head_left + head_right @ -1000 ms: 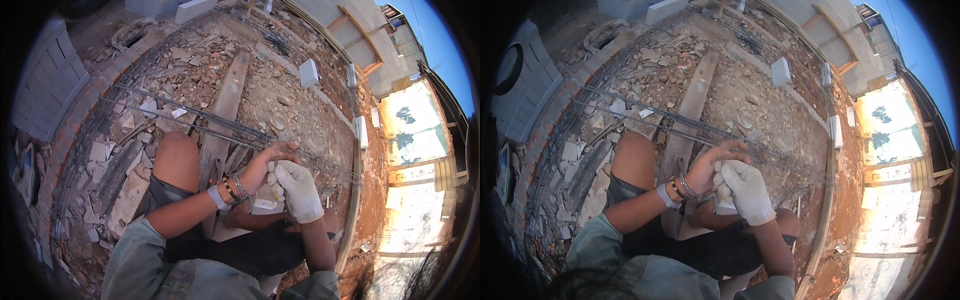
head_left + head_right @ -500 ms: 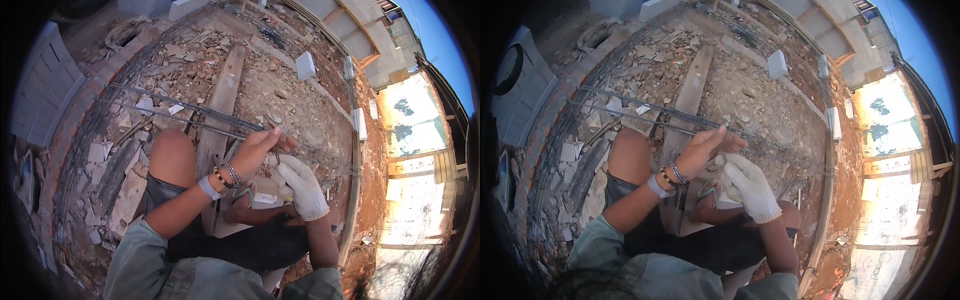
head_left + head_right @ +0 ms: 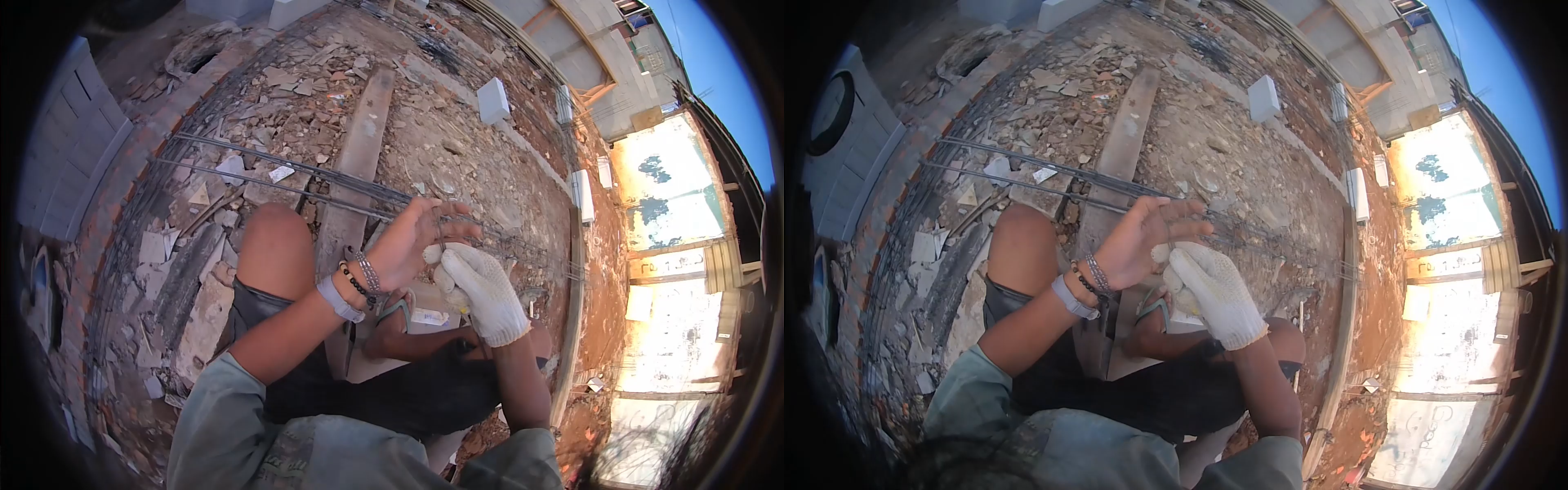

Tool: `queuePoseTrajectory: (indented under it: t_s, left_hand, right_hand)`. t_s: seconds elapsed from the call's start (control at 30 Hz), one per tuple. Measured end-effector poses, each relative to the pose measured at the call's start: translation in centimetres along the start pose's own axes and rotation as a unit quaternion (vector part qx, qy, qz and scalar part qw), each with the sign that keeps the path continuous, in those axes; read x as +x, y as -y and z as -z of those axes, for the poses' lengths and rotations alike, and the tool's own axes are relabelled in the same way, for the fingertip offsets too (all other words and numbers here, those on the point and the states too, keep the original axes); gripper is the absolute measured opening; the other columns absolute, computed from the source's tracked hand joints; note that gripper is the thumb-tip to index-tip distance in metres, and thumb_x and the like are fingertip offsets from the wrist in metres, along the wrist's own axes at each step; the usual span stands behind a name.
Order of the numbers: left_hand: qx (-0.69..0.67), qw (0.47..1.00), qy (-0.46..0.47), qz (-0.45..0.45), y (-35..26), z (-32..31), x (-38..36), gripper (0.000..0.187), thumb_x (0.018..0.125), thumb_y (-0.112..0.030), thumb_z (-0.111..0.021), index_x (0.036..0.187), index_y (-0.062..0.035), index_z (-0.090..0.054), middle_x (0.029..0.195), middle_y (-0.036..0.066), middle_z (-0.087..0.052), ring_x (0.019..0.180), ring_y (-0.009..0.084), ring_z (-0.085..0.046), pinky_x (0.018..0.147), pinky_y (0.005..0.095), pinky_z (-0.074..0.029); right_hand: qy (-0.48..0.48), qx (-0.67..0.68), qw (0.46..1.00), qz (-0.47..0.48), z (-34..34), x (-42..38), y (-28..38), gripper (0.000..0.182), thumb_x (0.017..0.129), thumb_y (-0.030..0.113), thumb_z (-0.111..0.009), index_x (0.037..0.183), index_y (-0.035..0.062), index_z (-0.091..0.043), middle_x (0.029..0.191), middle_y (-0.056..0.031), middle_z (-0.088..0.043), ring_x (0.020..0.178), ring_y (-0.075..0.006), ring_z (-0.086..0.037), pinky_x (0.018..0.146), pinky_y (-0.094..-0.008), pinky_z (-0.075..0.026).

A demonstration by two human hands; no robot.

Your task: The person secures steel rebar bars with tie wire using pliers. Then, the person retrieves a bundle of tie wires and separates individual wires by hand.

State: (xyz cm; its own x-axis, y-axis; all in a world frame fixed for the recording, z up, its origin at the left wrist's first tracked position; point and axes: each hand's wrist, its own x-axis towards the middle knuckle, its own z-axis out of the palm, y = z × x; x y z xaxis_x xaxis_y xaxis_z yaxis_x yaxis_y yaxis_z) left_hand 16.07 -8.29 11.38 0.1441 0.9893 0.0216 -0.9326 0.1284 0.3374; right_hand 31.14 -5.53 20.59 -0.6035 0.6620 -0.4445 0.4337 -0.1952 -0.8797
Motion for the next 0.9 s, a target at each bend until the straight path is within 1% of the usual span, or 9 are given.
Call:
queuePoseTrajectory:
  t_s: [0.23, 0.27, 0.37, 0.47, 0.57, 0.67, 0.77, 0.83, 0.9]
  left_hand:
    - [-0.017, 0.999, -0.014, -0.029, 0.0, 0.3, 0.3, 0.062, 0.102, -0.051, -0.029, 0.135, -0.0022, -0.050, 0.125, 0.017, -0.061, 0.119, 0.0301, -0.059, 0.103, 0.0441, -0.045]
    - [-0.063, 0.998, -0.013, -0.028, 0.1, 0.1, 0.1, 0.068, 0.104, -0.056, -0.022, 0.131, -0.0003, -0.051, 0.123, 0.018, -0.062, 0.117, 0.0294, -0.059, 0.103, 0.0430, -0.045]
    - [0.052, 0.982, -0.005, -0.180, 2.1, 0.2, 1.1, 0.058, 0.106, -0.050, -0.025, 0.117, -0.0032, -0.056, 0.120, 0.017, -0.063, 0.112, 0.0291, -0.062, 0.101, 0.0415, -0.047]
    - [0.170, 0.958, -0.062, -0.223, 2.6, 0.2, 1.1, 0.040, 0.107, -0.041, -0.032, 0.099, -0.0079, -0.054, 0.111, 0.013, -0.066, 0.108, 0.0259, -0.064, 0.100, 0.0396, -0.048]
    - [0.025, 0.969, -0.107, -0.220, 1.4, -0.1, 1.1, 0.033, 0.108, -0.034, -0.036, 0.086, -0.0117, -0.046, 0.087, 0.003, -0.062, 0.087, 0.0177, -0.065, 0.081, 0.0323, -0.052]
    - [-0.178, 0.966, -0.014, -0.187, -0.4, 3.2, 1.6, 0.035, 0.108, -0.036, -0.035, 0.081, -0.0147, -0.042, 0.066, -0.005, -0.041, 0.061, 0.0092, -0.046, 0.056, 0.0261, -0.041]
    - [-0.185, 0.955, -0.088, -0.214, -1.9, 3.5, 1.2, 0.037, 0.108, -0.038, -0.036, 0.078, -0.0166, -0.038, 0.063, -0.006, -0.023, 0.051, 0.0087, -0.022, 0.046, 0.0260, -0.023]
    - [-0.195, 0.956, -0.098, -0.196, -2.4, 2.7, 1.0, 0.037, 0.107, -0.039, -0.036, 0.077, -0.0178, -0.036, 0.061, -0.006, -0.020, 0.047, 0.0079, -0.018, 0.043, 0.0259, -0.018]
    - [-0.228, 0.960, -0.069, -0.145, -2.0, 2.8, 0.8, 0.038, 0.107, -0.038, -0.036, 0.075, -0.0183, -0.035, 0.060, -0.006, -0.019, 0.046, 0.0079, -0.017, 0.043, 0.0263, -0.017]
  right_hand:
    - [0.010, -0.046, 0.991, 0.126, 0.4, 1.8, -0.1, 0.026, 0.097, 0.023, -0.060, 0.113, 0.0032, -0.065, 0.099, -0.0022, -0.065, 0.084, -0.0073, -0.062, 0.072, -0.0212, -0.049]
    - [-0.008, 0.028, 0.997, 0.068, 0.3, 2.4, -0.2, 0.025, 0.097, 0.023, -0.061, 0.112, 0.0034, -0.065, 0.098, -0.0018, -0.065, 0.084, -0.0071, -0.061, 0.072, -0.0213, -0.048]
    - [-0.013, 0.110, 0.994, 0.025, 0.6, 3.1, -0.7, 0.023, 0.097, 0.024, -0.061, 0.109, 0.0042, -0.066, 0.094, -0.0006, -0.064, 0.081, -0.0063, -0.060, 0.069, -0.0214, -0.047]
    - [0.027, 0.066, 0.997, 0.002, 0.7, 3.3, -0.3, 0.025, 0.097, 0.023, -0.061, 0.112, 0.0036, -0.065, 0.092, 0.0006, -0.063, 0.078, -0.0051, -0.058, 0.065, -0.0206, -0.046]
    - [0.031, -0.019, 0.999, 0.004, 0.3, 2.7, -0.6, 0.028, 0.098, 0.026, -0.058, 0.111, 0.0023, -0.064, 0.084, 0.0016, -0.060, 0.072, -0.0049, -0.055, 0.062, -0.0218, -0.044]
    - [0.008, -0.108, 0.994, -0.007, -0.5, 0.2, -0.8, 0.028, 0.099, 0.027, -0.056, 0.109, 0.0018, -0.064, 0.079, 0.0006, -0.058, 0.069, -0.0059, -0.054, 0.061, -0.0237, -0.044]
    - [0.030, -0.174, 0.984, 0.030, -0.8, -2.6, -1.5, 0.025, 0.100, 0.024, -0.053, 0.107, 0.0014, -0.064, 0.077, -0.0018, -0.058, 0.069, -0.0076, -0.055, 0.062, -0.0250, -0.046]
    - [-0.004, -0.357, 0.898, 0.256, -1.1, -4.0, -2.8, 0.023, 0.101, 0.019, -0.051, 0.108, 0.0007, -0.063, 0.074, -0.0019, -0.056, 0.068, -0.0069, -0.055, 0.064, -0.0245, -0.047]
    - [0.004, -0.277, 0.948, 0.155, -0.1, -5.6, -0.4, 0.022, 0.100, 0.017, -0.051, 0.108, 0.0007, -0.063, 0.074, -0.0042, -0.059, 0.068, -0.0109, -0.058, 0.066, -0.0270, -0.048]
